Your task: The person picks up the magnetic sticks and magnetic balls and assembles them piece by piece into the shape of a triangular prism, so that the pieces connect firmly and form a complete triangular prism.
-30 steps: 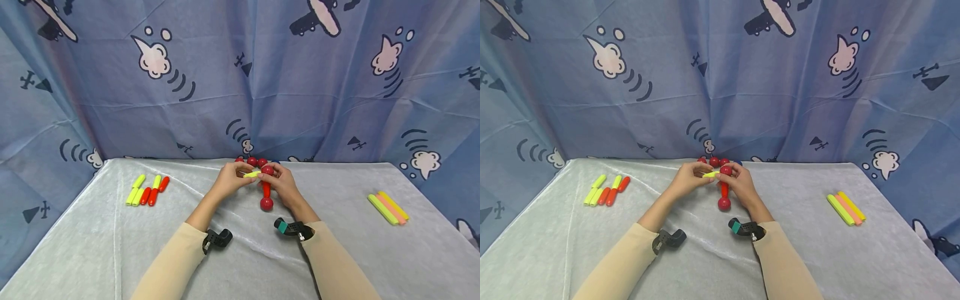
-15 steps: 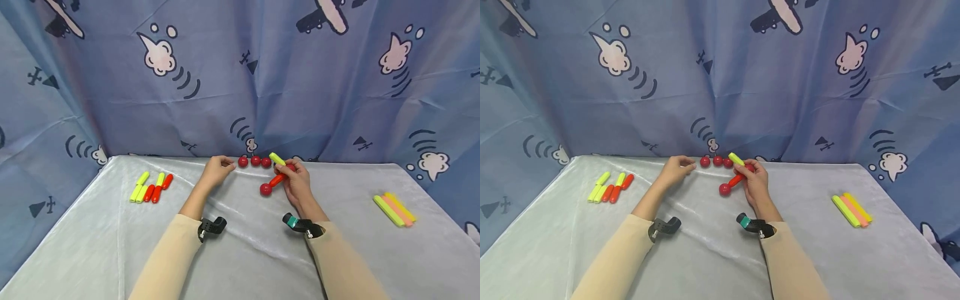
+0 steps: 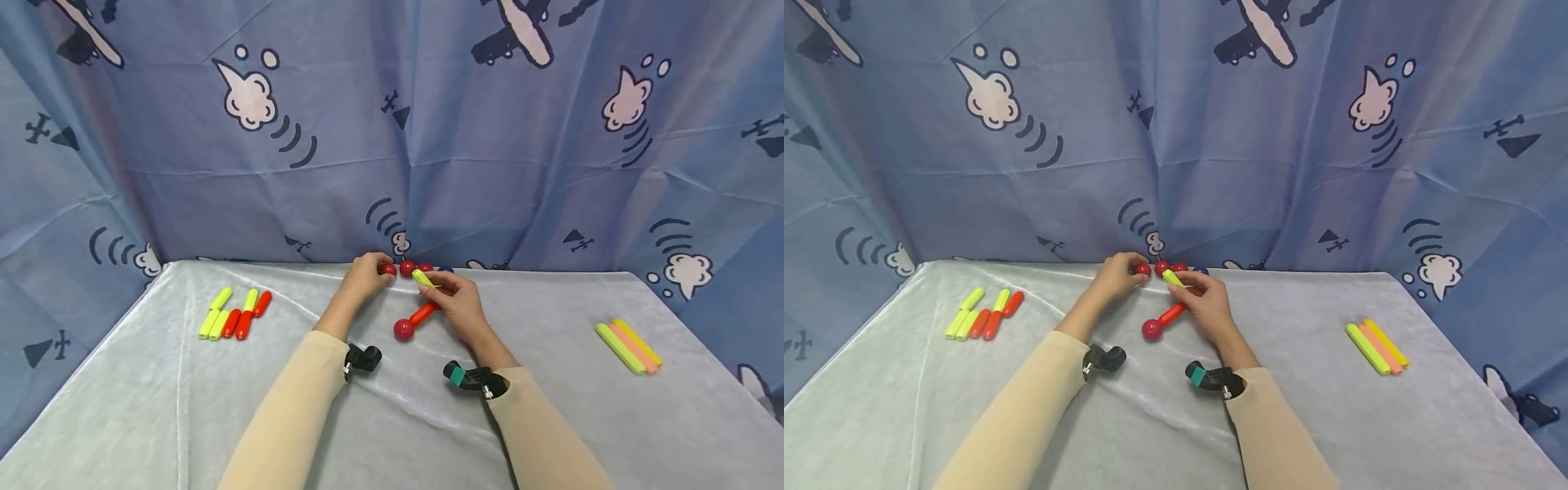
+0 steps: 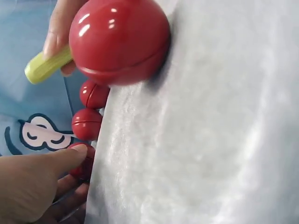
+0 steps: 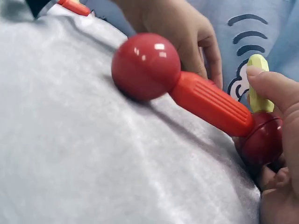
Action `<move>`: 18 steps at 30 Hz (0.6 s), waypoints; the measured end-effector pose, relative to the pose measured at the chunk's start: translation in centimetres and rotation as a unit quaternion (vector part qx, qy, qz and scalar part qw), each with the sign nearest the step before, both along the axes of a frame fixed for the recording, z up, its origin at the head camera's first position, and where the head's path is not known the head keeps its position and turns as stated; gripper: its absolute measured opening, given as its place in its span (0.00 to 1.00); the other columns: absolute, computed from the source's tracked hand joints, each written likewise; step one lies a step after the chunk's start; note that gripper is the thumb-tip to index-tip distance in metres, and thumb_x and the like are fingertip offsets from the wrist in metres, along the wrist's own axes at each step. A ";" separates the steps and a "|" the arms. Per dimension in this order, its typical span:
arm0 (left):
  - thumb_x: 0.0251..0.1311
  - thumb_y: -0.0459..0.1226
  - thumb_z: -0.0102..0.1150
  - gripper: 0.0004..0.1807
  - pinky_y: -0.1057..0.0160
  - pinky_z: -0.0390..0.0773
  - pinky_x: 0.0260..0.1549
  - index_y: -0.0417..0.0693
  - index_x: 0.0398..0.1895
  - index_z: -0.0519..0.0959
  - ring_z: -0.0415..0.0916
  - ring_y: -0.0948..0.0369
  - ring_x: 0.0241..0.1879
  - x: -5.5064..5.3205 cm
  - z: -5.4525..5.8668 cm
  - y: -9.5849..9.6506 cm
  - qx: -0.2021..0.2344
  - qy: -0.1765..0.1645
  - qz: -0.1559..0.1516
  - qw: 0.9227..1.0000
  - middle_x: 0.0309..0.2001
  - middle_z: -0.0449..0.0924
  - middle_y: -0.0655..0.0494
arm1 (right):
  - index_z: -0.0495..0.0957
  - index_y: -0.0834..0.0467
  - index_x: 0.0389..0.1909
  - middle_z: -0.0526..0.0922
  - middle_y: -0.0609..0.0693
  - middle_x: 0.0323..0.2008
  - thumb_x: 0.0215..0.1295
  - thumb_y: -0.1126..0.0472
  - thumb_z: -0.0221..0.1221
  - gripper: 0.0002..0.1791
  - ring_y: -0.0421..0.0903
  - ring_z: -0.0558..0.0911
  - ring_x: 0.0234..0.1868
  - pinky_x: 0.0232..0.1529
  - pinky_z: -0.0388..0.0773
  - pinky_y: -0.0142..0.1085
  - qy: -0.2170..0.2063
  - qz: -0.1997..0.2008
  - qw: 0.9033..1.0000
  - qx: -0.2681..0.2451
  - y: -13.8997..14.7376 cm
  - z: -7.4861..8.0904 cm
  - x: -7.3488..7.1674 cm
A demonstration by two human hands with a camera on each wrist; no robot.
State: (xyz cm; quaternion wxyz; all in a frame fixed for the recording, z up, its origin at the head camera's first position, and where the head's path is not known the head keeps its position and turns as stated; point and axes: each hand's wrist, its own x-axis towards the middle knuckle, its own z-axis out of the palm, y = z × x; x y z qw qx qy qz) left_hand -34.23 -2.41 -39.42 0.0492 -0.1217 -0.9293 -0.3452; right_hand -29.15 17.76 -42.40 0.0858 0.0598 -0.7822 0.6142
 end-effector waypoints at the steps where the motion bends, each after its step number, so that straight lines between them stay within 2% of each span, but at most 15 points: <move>1: 0.62 0.37 0.68 0.19 0.54 0.79 0.54 0.45 0.56 0.83 0.81 0.52 0.48 0.0 -0.1 0.0 0.002 0.000 0.001 1.000 0.48 0.87 0.48 | 0.82 0.60 0.56 0.83 0.59 0.53 0.63 0.60 0.69 0.20 0.38 0.82 0.42 0.43 0.80 0.21 0.002 0.004 1.000 0.010 -0.1 0.0 0.1; 5: 0.61 0.35 0.69 0.17 0.55 0.81 0.54 0.43 0.54 0.84 0.84 0.52 0.48 0.4 -0.2 -0.1 0.071 0.000 0.007 0.997 0.49 0.87 0.46 | 0.82 0.59 0.55 0.84 0.60 0.51 0.64 0.59 0.69 0.20 0.40 0.82 0.42 0.42 0.80 0.22 0.005 0.009 1.000 0.025 -0.3 -0.1 0.2; 8: 0.61 0.36 0.69 0.18 0.56 0.84 0.52 0.42 0.54 0.83 0.85 0.50 0.49 1.2 0.1 -0.1 0.149 -0.007 -0.004 0.989 0.50 0.87 0.44 | 0.83 0.58 0.55 0.85 0.59 0.51 0.63 0.59 0.70 0.20 0.42 0.81 0.43 0.42 0.80 0.23 0.016 0.007 0.999 0.037 -0.4 -0.1 0.3; 10: 0.61 0.37 0.69 0.19 0.56 0.85 0.51 0.42 0.56 0.83 0.85 0.49 0.49 1.7 0.4 0.1 0.182 -0.016 -0.021 0.983 0.52 0.86 0.43 | 0.83 0.58 0.54 0.85 0.59 0.50 0.62 0.59 0.70 0.19 0.45 0.81 0.43 0.41 0.80 0.24 0.023 0.008 0.999 0.044 -0.5 0.0 0.3; 13: 0.62 0.38 0.69 0.20 0.57 0.86 0.50 0.42 0.57 0.82 0.86 0.48 0.49 2.3 0.8 0.2 0.201 -0.022 -0.046 0.978 0.54 0.85 0.43 | 0.83 0.59 0.54 0.85 0.60 0.50 0.62 0.59 0.70 0.19 0.45 0.81 0.42 0.41 0.80 0.24 0.028 0.009 0.998 0.048 -0.5 -0.1 0.3; 18: 0.62 0.37 0.69 0.20 0.56 0.86 0.49 0.43 0.57 0.82 0.86 0.48 0.49 3.0 1.1 0.4 0.221 -0.017 -0.053 0.974 0.54 0.85 0.43 | 0.83 0.60 0.53 0.85 0.60 0.49 0.62 0.60 0.70 0.19 0.43 0.81 0.40 0.41 0.79 0.24 0.024 0.009 0.998 0.052 -0.4 -0.1 0.2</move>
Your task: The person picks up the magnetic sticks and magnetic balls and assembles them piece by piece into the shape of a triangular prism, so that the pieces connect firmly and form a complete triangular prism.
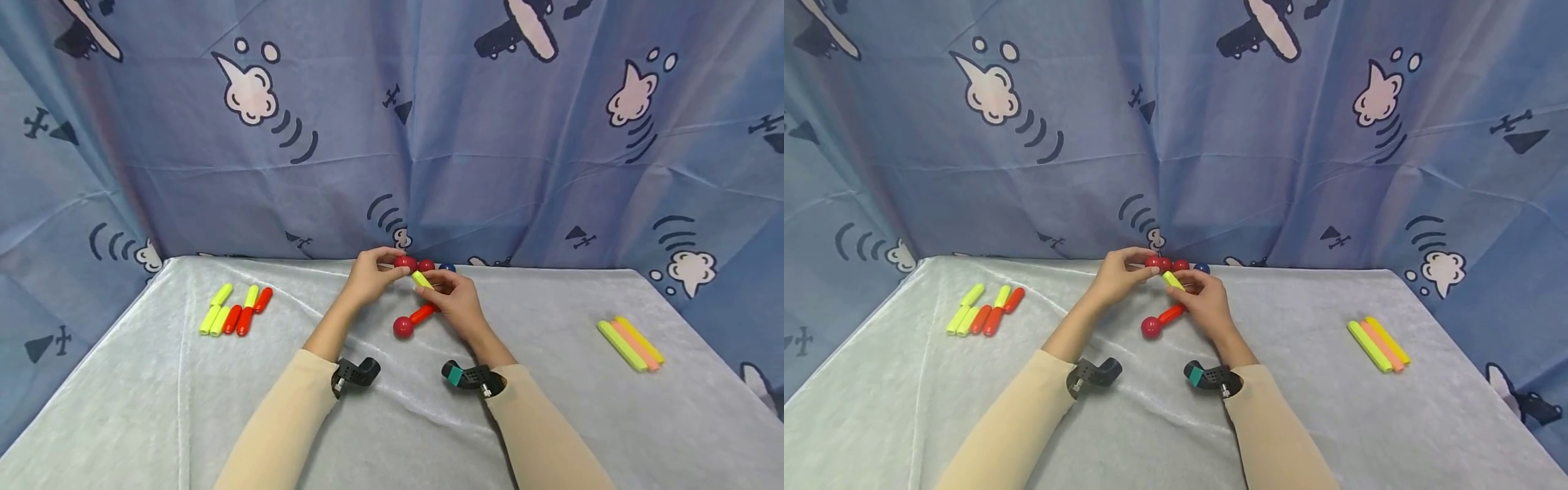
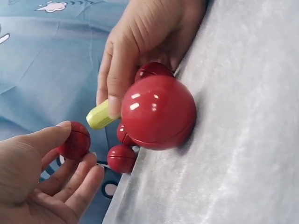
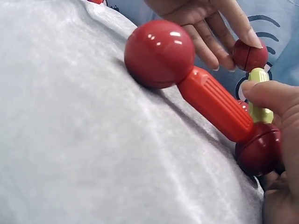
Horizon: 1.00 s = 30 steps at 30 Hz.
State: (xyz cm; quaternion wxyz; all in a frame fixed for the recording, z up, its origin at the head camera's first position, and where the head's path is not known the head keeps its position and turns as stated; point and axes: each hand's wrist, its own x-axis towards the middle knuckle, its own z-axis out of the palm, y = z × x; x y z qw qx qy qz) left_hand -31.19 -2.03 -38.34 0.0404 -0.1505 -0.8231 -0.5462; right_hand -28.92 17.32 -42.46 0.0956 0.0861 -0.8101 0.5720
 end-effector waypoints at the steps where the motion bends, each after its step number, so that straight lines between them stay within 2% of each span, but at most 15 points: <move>1: 0.62 0.37 0.69 0.20 0.56 0.86 0.49 0.43 0.57 0.82 0.86 0.48 0.49 0.1 0.1 0.0 0.003 0.001 0.000 1.000 0.53 0.86 0.43 | 0.83 0.60 0.53 0.85 0.59 0.49 0.62 0.60 0.70 0.19 0.43 0.81 0.40 0.41 0.79 0.24 0.000 0.000 1.000 -0.001 0.0 0.1 0.0; 8: 0.62 0.37 0.69 0.19 0.57 0.86 0.49 0.43 0.56 0.82 0.86 0.49 0.48 0.3 0.2 0.2 0.002 -0.006 -0.011 1.000 0.53 0.86 0.44 | 0.83 0.59 0.53 0.86 0.59 0.48 0.61 0.60 0.71 0.19 0.44 0.81 0.40 0.41 0.79 0.26 0.006 0.012 1.000 0.007 0.1 0.2 0.0; 11: 0.62 0.37 0.69 0.23 0.56 0.85 0.51 0.43 0.60 0.80 0.86 0.48 0.50 0.4 0.4 0.1 -0.006 -0.011 -0.022 1.000 0.56 0.84 0.43 | 0.83 0.59 0.53 0.85 0.59 0.47 0.61 0.60 0.71 0.19 0.45 0.81 0.41 0.42 0.79 0.26 0.007 0.012 1.000 0.013 0.1 0.2 0.0; 14: 0.61 0.41 0.70 0.31 0.53 0.84 0.54 0.43 0.66 0.75 0.84 0.46 0.54 0.7 0.8 -0.2 -0.054 -0.034 -0.036 0.997 0.61 0.81 0.42 | 0.82 0.59 0.54 0.84 0.59 0.46 0.62 0.60 0.70 0.20 0.45 0.80 0.41 0.41 0.79 0.25 0.002 0.003 1.000 0.015 0.0 0.3 0.1; 16: 0.59 0.44 0.72 0.35 0.53 0.82 0.55 0.43 0.67 0.73 0.82 0.48 0.56 1.1 1.3 -0.5 -0.123 -0.054 -0.060 0.989 0.62 0.80 0.42 | 0.82 0.59 0.55 0.83 0.60 0.46 0.62 0.61 0.69 0.20 0.44 0.79 0.40 0.40 0.78 0.24 -0.003 -0.006 1.000 0.010 0.0 0.3 0.0; 17: 0.57 0.46 0.73 0.36 0.54 0.82 0.55 0.43 0.67 0.73 0.81 0.49 0.57 1.3 1.5 -0.7 -0.163 -0.069 -0.077 0.981 0.62 0.80 0.43 | 0.81 0.59 0.56 0.83 0.60 0.47 0.63 0.62 0.69 0.21 0.44 0.79 0.41 0.40 0.78 0.23 -0.005 -0.011 1.000 0.003 0.1 0.3 0.0; 20: 0.54 0.50 0.74 0.35 0.58 0.81 0.51 0.44 0.63 0.77 0.80 0.54 0.55 1.9 2.1 -0.9 -0.270 -0.087 -0.132 0.950 0.58 0.82 0.46 | 0.80 0.60 0.59 0.83 0.62 0.51 0.64 0.65 0.66 0.22 0.40 0.80 0.42 0.42 0.78 0.21 -0.014 -0.019 0.999 -0.029 0.2 0.4 -0.2; 22: 0.53 0.50 0.75 0.32 0.62 0.80 0.47 0.45 0.58 0.80 0.80 0.58 0.50 2.1 2.3 -1.0 -0.307 -0.092 -0.168 0.932 0.53 0.84 0.48 | 0.79 0.61 0.61 0.83 0.64 0.54 0.64 0.67 0.65 0.23 0.37 0.81 0.43 0.43 0.79 0.20 -0.022 -0.016 0.998 -0.052 0.3 0.4 -0.4; 23: 0.53 0.50 0.75 0.29 0.64 0.79 0.46 0.46 0.55 0.81 0.80 0.60 0.47 2.2 2.4 -1.0 -0.315 -0.092 -0.181 0.927 0.50 0.85 0.50 | 0.78 0.61 0.62 0.82 0.64 0.56 0.65 0.68 0.64 0.23 0.35 0.81 0.43 0.43 0.79 0.21 -0.027 -0.012 0.998 -0.062 0.3 0.4 -0.4; 26: 0.56 0.48 0.73 0.19 0.68 0.75 0.37 0.47 0.46 0.84 0.77 0.64 0.37 2.2 2.2 -1.0 -0.320 -0.084 -0.209 0.920 0.40 0.87 0.55 | 0.75 0.61 0.64 0.81 0.65 0.59 0.67 0.67 0.61 0.24 0.32 0.82 0.43 0.44 0.80 0.21 -0.040 0.001 0.996 -0.080 0.5 0.5 -0.4; 28: 0.59 0.45 0.71 0.13 0.69 0.73 0.33 0.47 0.41 0.85 0.74 0.65 0.33 2.1 2.1 -1.0 -0.311 -0.084 -0.219 0.921 0.35 0.87 0.58 | 0.75 0.61 0.65 0.81 0.64 0.59 0.68 0.67 0.61 0.24 0.33 0.81 0.44 0.45 0.79 0.22 -0.045 0.005 0.995 -0.093 0.6 0.6 -0.3; 30: 0.61 0.43 0.69 0.11 0.69 0.73 0.33 0.47 0.41 0.85 0.73 0.65 0.32 1.9 1.9 -1.1 -0.303 -0.077 -0.219 0.925 0.33 0.86 0.59 | 0.75 0.60 0.65 0.81 0.62 0.57 0.69 0.64 0.60 0.24 0.33 0.81 0.46 0.47 0.78 0.22 -0.047 0.003 0.994 -0.095 0.6 0.6 -0.4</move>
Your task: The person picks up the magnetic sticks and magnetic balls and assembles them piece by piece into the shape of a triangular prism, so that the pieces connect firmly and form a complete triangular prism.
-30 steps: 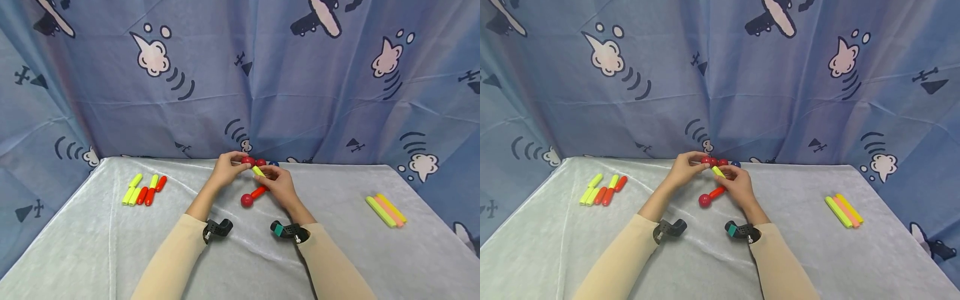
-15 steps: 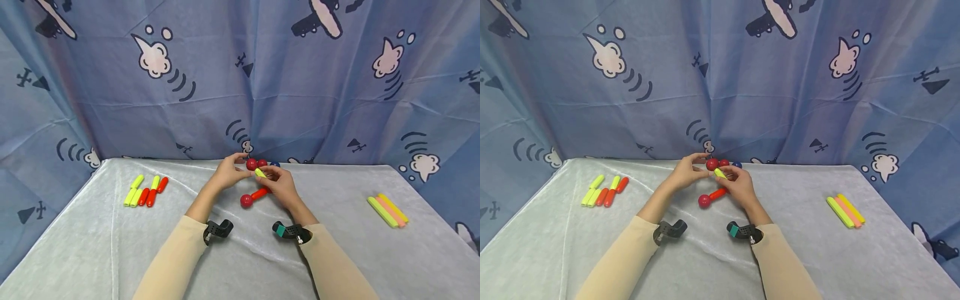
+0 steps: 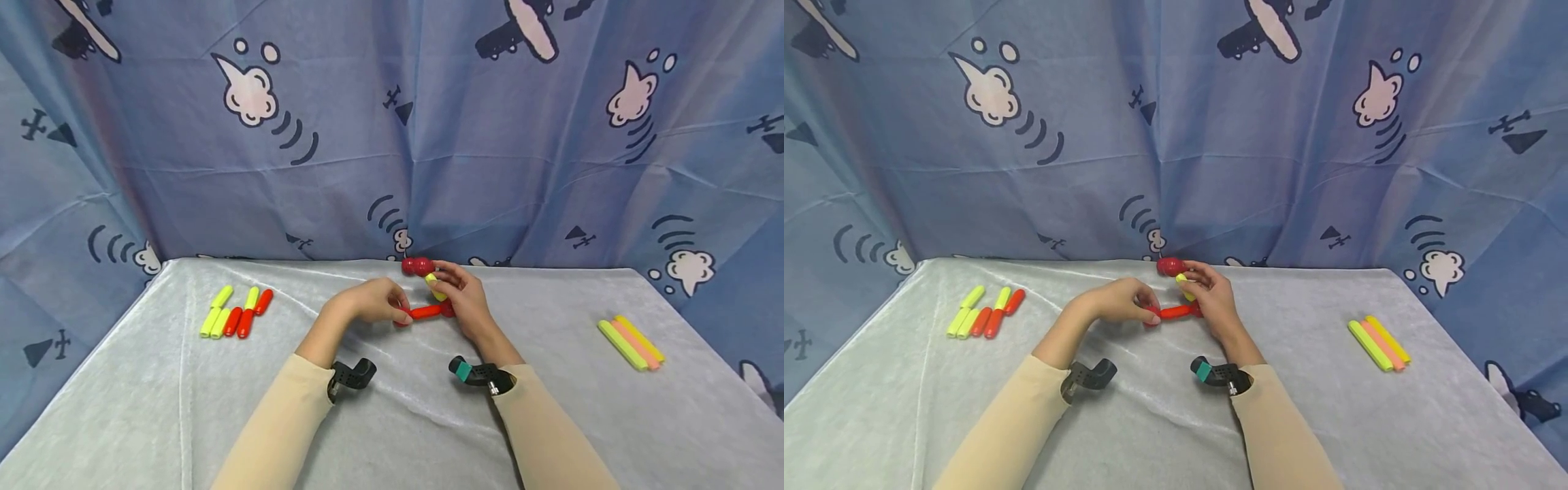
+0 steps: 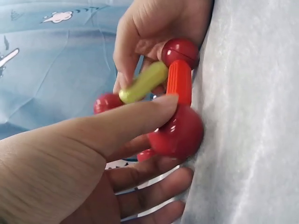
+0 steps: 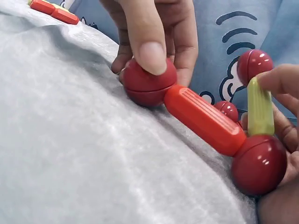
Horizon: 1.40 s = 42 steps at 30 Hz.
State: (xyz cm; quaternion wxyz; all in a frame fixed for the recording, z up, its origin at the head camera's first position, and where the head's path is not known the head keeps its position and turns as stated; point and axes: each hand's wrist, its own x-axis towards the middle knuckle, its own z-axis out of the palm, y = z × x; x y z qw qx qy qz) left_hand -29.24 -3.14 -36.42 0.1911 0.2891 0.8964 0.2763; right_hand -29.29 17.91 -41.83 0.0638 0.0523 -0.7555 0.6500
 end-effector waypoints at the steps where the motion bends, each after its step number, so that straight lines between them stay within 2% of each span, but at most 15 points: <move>1: 0.62 0.42 0.68 0.10 0.68 0.74 0.35 0.47 0.42 0.85 0.74 0.65 0.33 -0.1 -0.1 -0.1 0.006 0.004 0.004 1.000 0.34 0.86 0.59 | 0.74 0.59 0.65 0.82 0.62 0.56 0.70 0.62 0.61 0.24 0.33 0.80 0.47 0.48 0.78 0.21 -0.002 -0.001 1.000 0.001 -0.1 0.0 -0.1; 6: 0.65 0.39 0.65 0.14 0.63 0.77 0.50 0.44 0.51 0.84 0.79 0.62 0.44 -0.6 -0.5 -0.7 0.030 0.025 0.023 0.999 0.44 0.87 0.53 | 0.75 0.58 0.65 0.82 0.61 0.55 0.70 0.56 0.63 0.25 0.36 0.79 0.47 0.49 0.76 0.21 -0.005 -0.007 1.000 0.024 -0.4 0.0 -0.3; 9: 0.68 0.41 0.62 0.16 0.59 0.78 0.55 0.43 0.54 0.82 0.81 0.58 0.49 -0.8 -0.4 -1.1 0.032 0.039 0.037 0.998 0.48 0.87 0.49 | 0.76 0.57 0.65 0.82 0.61 0.54 0.69 0.55 0.64 0.25 0.37 0.79 0.47 0.48 0.76 0.21 -0.004 -0.010 0.999 0.043 -0.3 -0.2 -0.3; 12: 0.69 0.43 0.60 0.18 0.56 0.79 0.55 0.42 0.57 0.81 0.81 0.55 0.51 -0.7 0.0 -2.0 0.034 0.054 0.066 0.996 0.50 0.86 0.47 | 0.77 0.57 0.63 0.84 0.54 0.48 0.68 0.55 0.65 0.25 0.37 0.79 0.45 0.46 0.77 0.22 -0.004 -0.012 0.999 0.046 0.0 -0.3 -0.2; 14: 0.69 0.43 0.59 0.20 0.54 0.79 0.56 0.42 0.58 0.81 0.81 0.53 0.52 -0.5 0.5 -3.0 0.034 0.066 0.097 0.992 0.51 0.86 0.46 | 0.78 0.57 0.63 0.84 0.47 0.44 0.67 0.56 0.66 0.24 0.37 0.79 0.44 0.46 0.78 0.23 -0.002 -0.014 0.999 0.039 0.2 -0.4 -0.1; 17: 0.68 0.44 0.60 0.21 0.50 0.78 0.58 0.43 0.59 0.80 0.81 0.50 0.55 -0.2 1.3 -5.3 0.014 0.098 0.175 0.980 0.53 0.85 0.45 | 0.78 0.58 0.62 0.83 0.39 0.39 0.67 0.57 0.66 0.24 0.37 0.80 0.43 0.45 0.78 0.23 0.001 -0.010 1.000 0.027 0.4 -0.3 0.0; 20: 0.67 0.43 0.61 0.22 0.45 0.77 0.58 0.43 0.61 0.79 0.79 0.47 0.59 0.3 1.7 -8.4 -0.030 0.132 0.248 0.959 0.57 0.83 0.43 | 0.77 0.59 0.63 0.83 0.38 0.39 0.68 0.57 0.65 0.24 0.37 0.79 0.44 0.46 0.78 0.23 -0.002 -0.005 1.000 0.017 0.3 -0.2 0.0; 22: 0.66 0.42 0.62 0.24 0.42 0.76 0.59 0.42 0.63 0.78 0.76 0.43 0.62 0.7 1.6 -10.4 -0.057 0.140 0.285 0.947 0.61 0.80 0.40 | 0.77 0.59 0.63 0.82 0.38 0.39 0.68 0.58 0.65 0.24 0.36 0.79 0.44 0.46 0.78 0.23 -0.006 -0.004 1.000 0.014 0.3 -0.2 0.1; 24: 0.63 0.40 0.62 0.26 0.40 0.76 0.59 0.38 0.64 0.76 0.74 0.40 0.63 1.2 1.4 -12.4 -0.083 0.146 0.304 0.938 0.63 0.77 0.36 | 0.76 0.59 0.64 0.82 0.38 0.39 0.68 0.58 0.65 0.24 0.36 0.79 0.44 0.46 0.78 0.22 -0.010 -0.002 1.000 0.012 0.2 -0.2 0.1; 27: 0.57 0.35 0.61 0.26 0.38 0.77 0.56 0.34 0.61 0.77 0.75 0.35 0.61 1.7 0.9 -14.4 -0.115 0.142 0.323 0.929 0.61 0.77 0.32 | 0.75 0.60 0.64 0.83 0.37 0.40 0.69 0.60 0.64 0.24 0.35 0.80 0.45 0.48 0.79 0.22 -0.015 0.008 1.000 0.006 0.1 -0.3 0.0; 28: 0.56 0.33 0.59 0.25 0.38 0.77 0.55 0.33 0.59 0.78 0.76 0.34 0.59 1.9 0.7 -14.8 -0.119 0.140 0.324 0.928 0.60 0.78 0.31 | 0.75 0.60 0.65 0.83 0.37 0.40 0.69 0.60 0.64 0.25 0.35 0.80 0.45 0.48 0.79 0.22 -0.016 0.012 1.000 0.006 0.1 -0.2 0.0; 33: 0.56 0.27 0.52 0.18 0.39 0.79 0.52 0.33 0.50 0.82 0.80 0.35 0.53 2.2 0.2 -15.0 -0.115 0.143 0.314 0.932 0.54 0.82 0.31 | 0.74 0.60 0.65 0.82 0.36 0.40 0.69 0.62 0.63 0.25 0.35 0.80 0.45 0.49 0.79 0.22 -0.021 0.020 1.000 -0.002 0.1 -0.2 0.0; 35: 0.57 0.26 0.51 0.17 0.40 0.79 0.51 0.33 0.48 0.83 0.80 0.35 0.52 2.1 0.1 -14.9 -0.105 0.148 0.318 0.931 0.52 0.82 0.31 | 0.74 0.60 0.65 0.82 0.37 0.40 0.69 0.62 0.63 0.25 0.35 0.80 0.45 0.49 0.79 0.22 -0.019 0.019 1.000 -0.004 0.1 -0.2 0.0; 38: 0.58 0.25 0.53 0.16 0.42 0.79 0.51 0.34 0.48 0.84 0.81 0.36 0.52 1.9 0.1 -14.7 -0.068 0.155 0.327 0.930 0.51 0.83 0.32 | 0.74 0.60 0.65 0.82 0.37 0.40 0.69 0.62 0.64 0.25 0.36 0.81 0.45 0.49 0.79 0.23 -0.015 0.021 1.000 -0.007 0.1 -0.3 -0.1; 42: 0.64 0.29 0.59 0.16 0.47 0.81 0.51 0.35 0.54 0.82 0.82 0.42 0.54 1.4 0.3 -13.9 0.051 0.132 0.327 0.934 0.52 0.84 0.36 | 0.73 0.60 0.66 0.82 0.37 0.40 0.69 0.61 0.63 0.25 0.34 0.81 0.45 0.49 0.79 0.22 -0.010 0.024 1.000 -0.010 0.2 -0.3 -0.2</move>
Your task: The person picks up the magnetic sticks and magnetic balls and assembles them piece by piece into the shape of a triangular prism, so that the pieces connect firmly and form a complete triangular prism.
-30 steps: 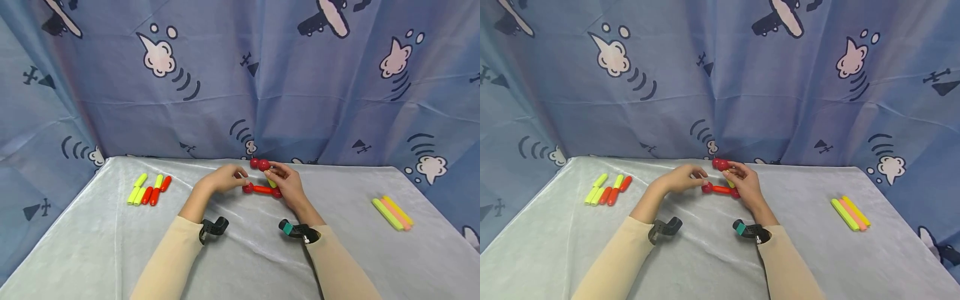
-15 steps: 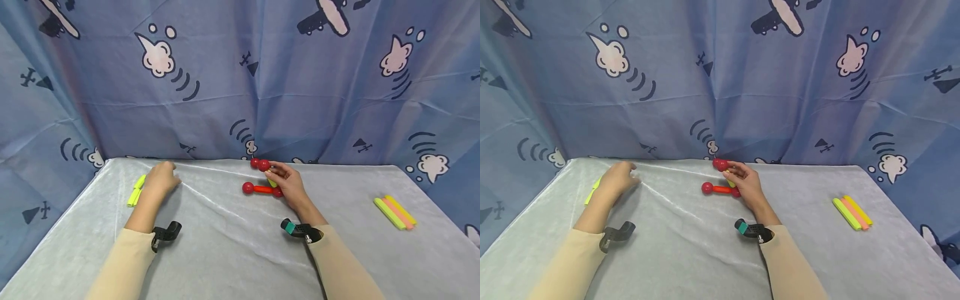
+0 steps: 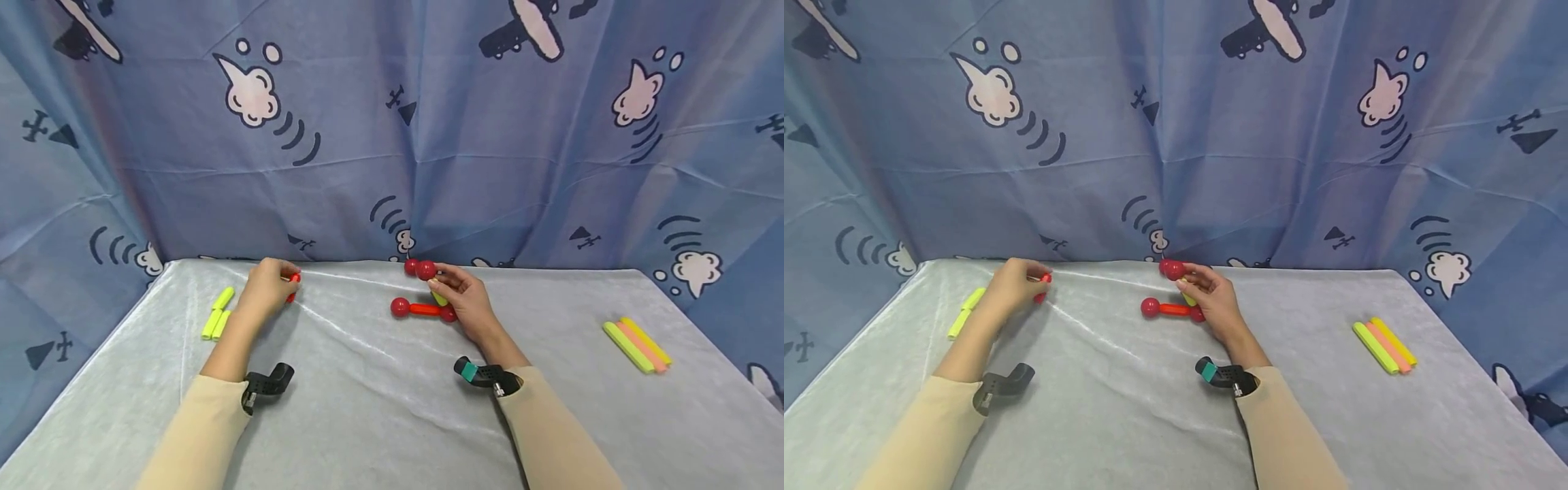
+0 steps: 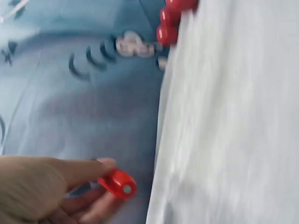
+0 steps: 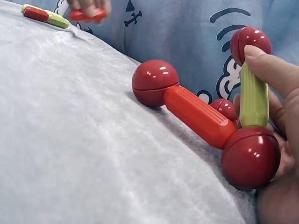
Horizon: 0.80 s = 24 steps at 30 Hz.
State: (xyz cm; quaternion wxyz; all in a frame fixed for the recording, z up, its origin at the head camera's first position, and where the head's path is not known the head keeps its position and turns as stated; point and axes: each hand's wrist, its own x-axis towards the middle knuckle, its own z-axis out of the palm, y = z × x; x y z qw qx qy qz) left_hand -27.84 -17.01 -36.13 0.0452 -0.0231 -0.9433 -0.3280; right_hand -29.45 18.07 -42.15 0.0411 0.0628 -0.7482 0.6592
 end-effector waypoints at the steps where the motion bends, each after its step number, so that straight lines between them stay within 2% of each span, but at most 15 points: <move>1: 0.65 0.30 0.60 0.16 0.48 0.81 0.52 0.35 0.55 0.82 0.82 0.43 0.54 -0.1 0.1 0.5 0.033 0.004 -0.012 0.999 0.52 0.85 0.37 | 0.73 0.60 0.66 0.82 0.37 0.40 0.69 0.61 0.63 0.26 0.35 0.81 0.44 0.49 0.79 0.23 0.002 -0.001 1.000 -0.003 0.1 0.0 0.0; 3: 0.65 0.32 0.62 0.16 0.51 0.82 0.52 0.37 0.55 0.82 0.84 0.46 0.52 -0.2 0.5 1.9 0.092 0.006 -0.030 0.995 0.52 0.85 0.39 | 0.73 0.59 0.67 0.83 0.37 0.41 0.70 0.61 0.63 0.26 0.34 0.82 0.44 0.49 0.79 0.23 0.004 -0.002 1.000 -0.010 0.2 -0.1 0.0; 7: 0.64 0.32 0.64 0.15 0.56 0.81 0.48 0.40 0.54 0.83 0.86 0.49 0.50 -0.4 0.9 5.5 0.166 0.019 -0.069 0.983 0.52 0.86 0.43 | 0.72 0.57 0.68 0.83 0.39 0.41 0.71 0.60 0.62 0.26 0.36 0.84 0.42 0.49 0.81 0.24 0.004 -0.004 1.000 -0.026 0.3 -0.1 -0.1; 12: 0.63 0.29 0.65 0.14 0.63 0.83 0.38 0.41 0.51 0.84 0.88 0.50 0.46 -1.2 0.5 10.1 0.222 0.020 -0.119 0.967 0.50 0.87 0.44 | 0.72 0.58 0.68 0.83 0.40 0.41 0.71 0.61 0.62 0.26 0.36 0.85 0.39 0.48 0.82 0.26 -0.006 -0.002 0.999 -0.039 0.3 0.0 0.0; 16: 0.62 0.28 0.65 0.16 0.62 0.86 0.42 0.38 0.54 0.83 0.87 0.50 0.46 -1.7 -0.4 12.9 0.250 0.021 -0.156 0.955 0.50 0.86 0.41 | 0.72 0.59 0.68 0.83 0.40 0.40 0.71 0.62 0.62 0.26 0.36 0.85 0.38 0.47 0.83 0.26 -0.007 -0.004 0.999 -0.047 0.3 -0.1 0.0; 19: 0.62 0.28 0.66 0.19 0.59 0.86 0.48 0.37 0.56 0.82 0.87 0.49 0.48 -1.9 -1.2 14.3 0.261 0.030 -0.161 0.951 0.51 0.87 0.40 | 0.71 0.60 0.68 0.83 0.39 0.39 0.71 0.62 0.62 0.26 0.36 0.85 0.38 0.47 0.83 0.27 -0.003 0.000 0.998 -0.056 0.3 -0.1 0.0; 24: 0.61 0.29 0.67 0.17 0.58 0.85 0.52 0.39 0.54 0.84 0.87 0.50 0.49 -1.9 -2.3 15.6 0.271 0.039 -0.146 0.951 0.49 0.88 0.41 | 0.71 0.60 0.68 0.83 0.39 0.40 0.71 0.61 0.61 0.26 0.36 0.84 0.40 0.48 0.82 0.27 0.007 0.011 0.998 -0.058 0.4 0.0 0.0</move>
